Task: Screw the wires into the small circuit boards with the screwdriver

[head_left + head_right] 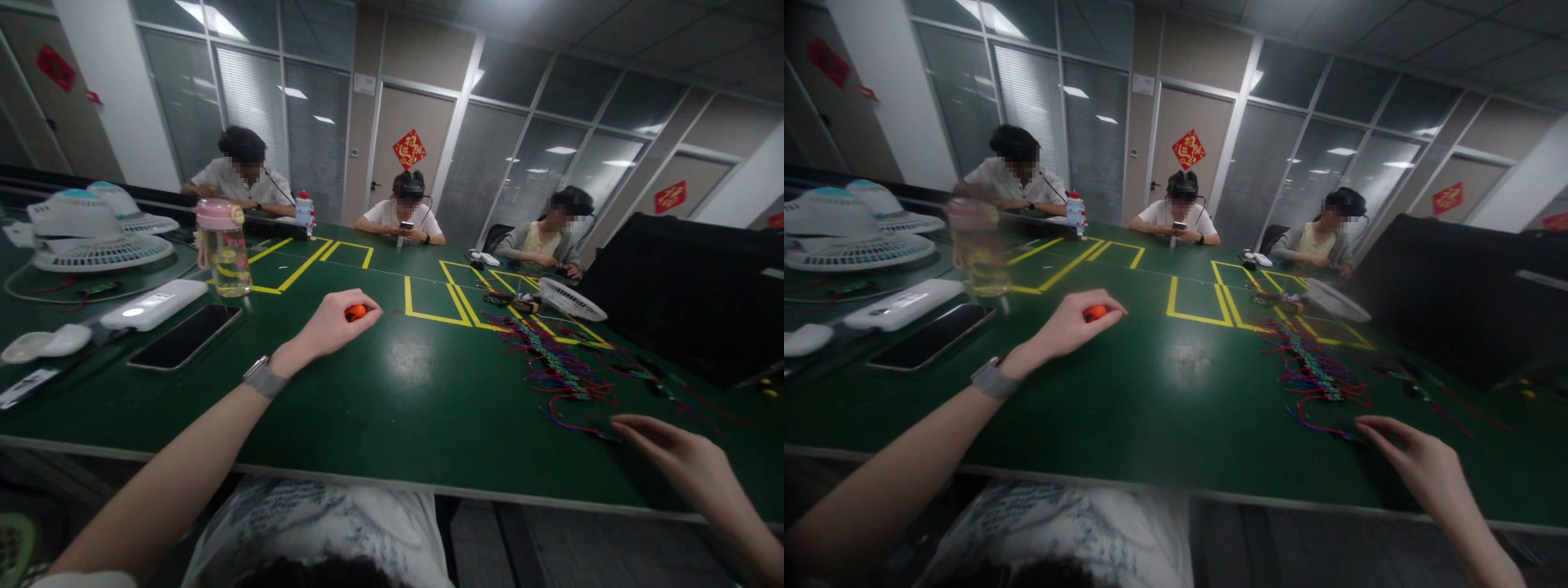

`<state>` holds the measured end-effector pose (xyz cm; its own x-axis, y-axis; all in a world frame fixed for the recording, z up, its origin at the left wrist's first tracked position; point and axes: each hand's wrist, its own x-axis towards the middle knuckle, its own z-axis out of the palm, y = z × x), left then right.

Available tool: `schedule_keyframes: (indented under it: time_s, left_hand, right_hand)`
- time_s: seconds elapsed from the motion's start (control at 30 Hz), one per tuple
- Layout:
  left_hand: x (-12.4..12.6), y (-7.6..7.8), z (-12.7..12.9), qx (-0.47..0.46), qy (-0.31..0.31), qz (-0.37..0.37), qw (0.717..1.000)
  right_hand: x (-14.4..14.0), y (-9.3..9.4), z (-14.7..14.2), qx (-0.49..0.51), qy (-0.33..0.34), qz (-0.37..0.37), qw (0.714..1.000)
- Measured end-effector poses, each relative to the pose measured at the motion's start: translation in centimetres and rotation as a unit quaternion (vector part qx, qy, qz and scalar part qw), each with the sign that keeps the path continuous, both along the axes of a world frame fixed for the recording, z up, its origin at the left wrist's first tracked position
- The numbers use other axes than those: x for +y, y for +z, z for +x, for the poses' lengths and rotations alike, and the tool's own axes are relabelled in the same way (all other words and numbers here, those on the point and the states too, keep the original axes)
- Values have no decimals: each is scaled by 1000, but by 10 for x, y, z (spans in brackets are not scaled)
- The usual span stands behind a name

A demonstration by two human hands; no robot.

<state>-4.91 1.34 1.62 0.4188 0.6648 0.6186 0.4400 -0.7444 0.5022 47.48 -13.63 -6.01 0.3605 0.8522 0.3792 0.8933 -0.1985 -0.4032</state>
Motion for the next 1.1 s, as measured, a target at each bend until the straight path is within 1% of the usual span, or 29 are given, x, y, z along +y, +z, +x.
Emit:
schedule_keyframes:
  time_s: [0.13,0.33,0.63,0.8,1.1]
  left_hand:
    - [0,-1,0,1,-1,0,1000]
    - [1,-2,-1,1,-6,-1,1000]
    - [1,-1,0,2,-6,2,1000]
    - [1,-2,-1,2,-6,0,1000]
    - [0,-1,0,1,-4,-3,1000]
  right_hand:
    - [-8,-4,-5,15,17,8,1000]
    - [-8,-6,-9,23,-9,6,1000]
    - [-9,-13,0,-8,29,26,999]
    - [-8,-10,-4,-29,57,31,997]
    - [-8,-6,-12,-43,75,33,996]
